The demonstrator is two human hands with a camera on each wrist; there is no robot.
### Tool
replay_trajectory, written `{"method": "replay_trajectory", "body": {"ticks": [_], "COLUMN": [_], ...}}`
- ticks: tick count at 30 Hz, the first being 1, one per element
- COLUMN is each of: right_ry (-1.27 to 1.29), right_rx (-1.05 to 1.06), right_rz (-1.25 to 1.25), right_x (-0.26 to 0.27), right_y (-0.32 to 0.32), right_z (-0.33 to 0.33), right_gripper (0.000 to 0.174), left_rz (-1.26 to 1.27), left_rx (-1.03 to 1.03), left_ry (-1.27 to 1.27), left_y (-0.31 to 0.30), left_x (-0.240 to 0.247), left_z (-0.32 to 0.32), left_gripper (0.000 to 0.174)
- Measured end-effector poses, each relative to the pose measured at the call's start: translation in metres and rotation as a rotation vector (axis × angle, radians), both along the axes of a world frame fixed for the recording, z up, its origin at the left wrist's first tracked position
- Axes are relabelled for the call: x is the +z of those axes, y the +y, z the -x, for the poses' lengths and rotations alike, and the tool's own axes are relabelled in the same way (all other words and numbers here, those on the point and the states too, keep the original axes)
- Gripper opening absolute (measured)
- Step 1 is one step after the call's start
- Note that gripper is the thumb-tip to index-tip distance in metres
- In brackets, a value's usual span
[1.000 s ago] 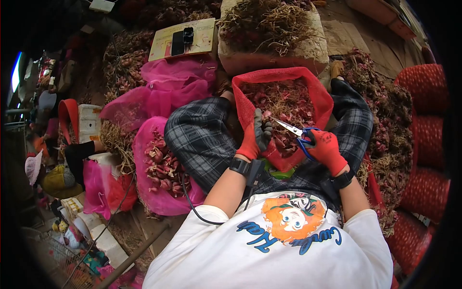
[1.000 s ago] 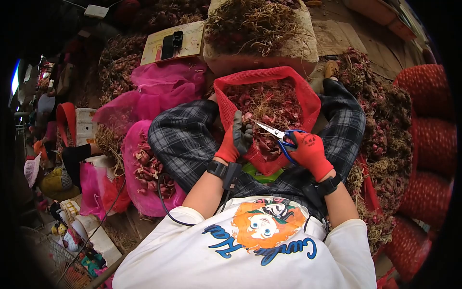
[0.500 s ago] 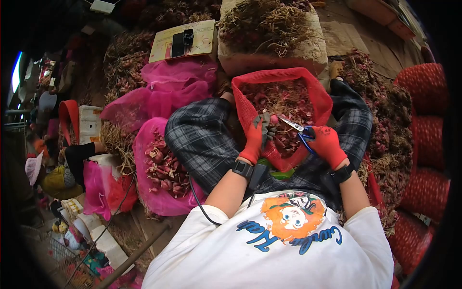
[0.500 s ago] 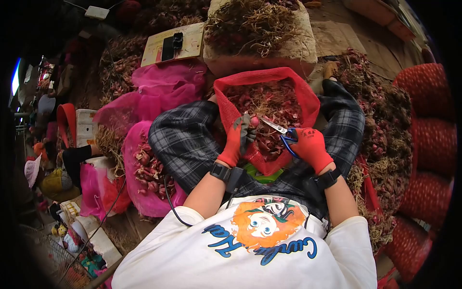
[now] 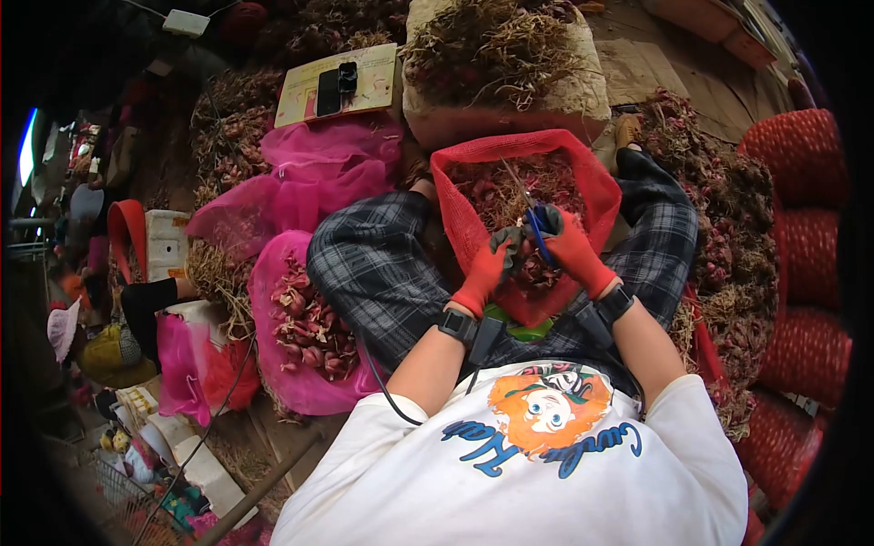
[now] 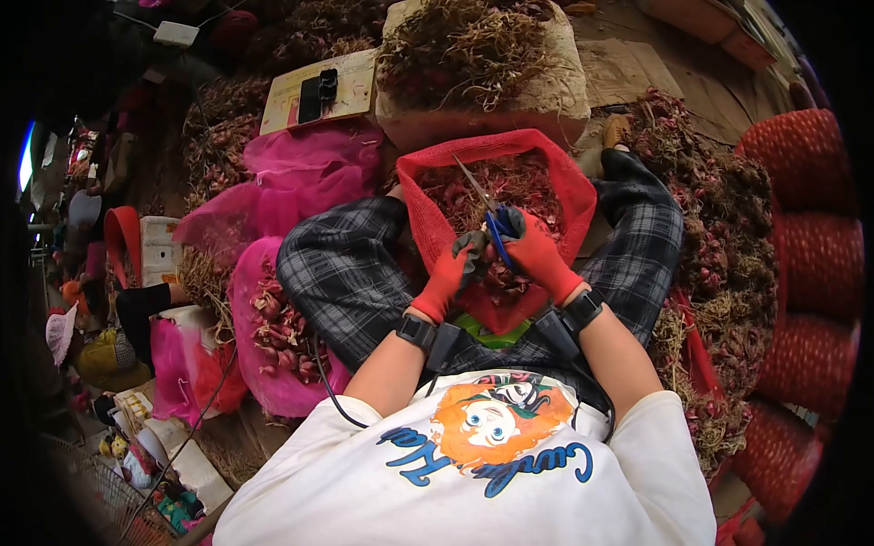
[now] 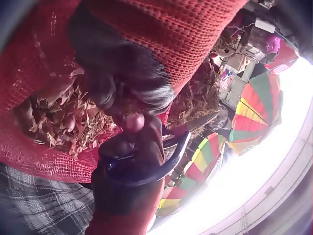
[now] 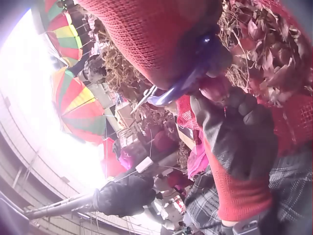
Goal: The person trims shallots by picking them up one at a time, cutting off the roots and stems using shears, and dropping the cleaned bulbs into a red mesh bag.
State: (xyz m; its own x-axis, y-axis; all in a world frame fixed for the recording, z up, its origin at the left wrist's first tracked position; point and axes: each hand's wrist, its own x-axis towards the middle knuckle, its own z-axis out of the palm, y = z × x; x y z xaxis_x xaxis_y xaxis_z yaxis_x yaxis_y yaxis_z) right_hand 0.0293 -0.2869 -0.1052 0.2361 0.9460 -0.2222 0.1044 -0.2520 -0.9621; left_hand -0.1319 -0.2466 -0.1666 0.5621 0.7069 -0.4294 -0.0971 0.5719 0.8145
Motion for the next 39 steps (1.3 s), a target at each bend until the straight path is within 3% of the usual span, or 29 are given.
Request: {"method": "replay_trajectory", "body": {"ticks": [3,6,10,12,13,15,18,21,26,29,33,36,38,39], "right_ry": [-0.193,-0.361,-0.176,0.15,0.312,0.34,0.183,0.018,-0.018,-0.094,-0.168,-0.371,-0.525,-0.473], "right_rx": [-0.045,-0.124,-0.037,-0.01,0.0,0.101,0.24,0.25,0.184,0.2,0.211,0.146,0.057,0.048], "right_rz": [-0.038,-0.01,-0.036,-0.058,-0.07,-0.032,-0.019,-0.017,0.166,-0.044,-0.023,-0.012,0.105,0.128], "right_x": [0.002,-0.019,-0.009,0.014,0.023,0.029,0.025,0.025,0.033,0.015,0.022,0.001,-0.015,-0.026], "right_y": [0.005,0.007,0.0,-0.002,-0.001,0.001,0.002,-0.001,-0.011,-0.019,-0.018,-0.02,-0.02,-0.021], "right_z": [-0.002,-0.025,-0.041,-0.032,-0.026,-0.021,-0.02,-0.015,-0.015,-0.017,-0.014,-0.007,-0.001,-0.003], "right_gripper": [0.027,0.028,0.026,0.031,0.034,0.037,0.037,0.033,0.029,0.027,0.027,0.029,0.029,0.029], "left_rz": [0.166,0.155,0.456,0.585,0.582,0.577,0.277,0.092,0.072,-0.144,-0.245,-0.848,-0.999,-1.076], "left_rx": [-0.177,-0.154,-0.144,-0.252,-0.204,-0.117,-0.299,-0.21,-0.212,-0.285,-0.307,-0.135,-0.199,-0.234], "left_ry": [-0.171,-0.072,-0.401,-0.483,-0.46,-0.411,-0.271,-0.235,0.04,0.051,0.125,0.288,0.411,0.472], "left_y": [0.008,0.004,0.011,0.015,0.013,0.006,0.008,0.004,0.005,0.004,0.0,-0.012,-0.012,-0.012], "left_x": [0.0,0.026,0.035,0.02,0.024,0.037,0.045,0.056,0.027,0.005,0.01,-0.013,0.0,0.004], "left_z": [0.007,0.002,0.002,0.006,0.005,0.002,0.005,0.003,-0.002,-0.001,0.004,0.007,0.008,0.008], "left_gripper": [0.025,0.029,0.033,0.036,0.036,0.038,0.033,0.031,0.022,0.019,0.03,0.034,0.035,0.035]}}
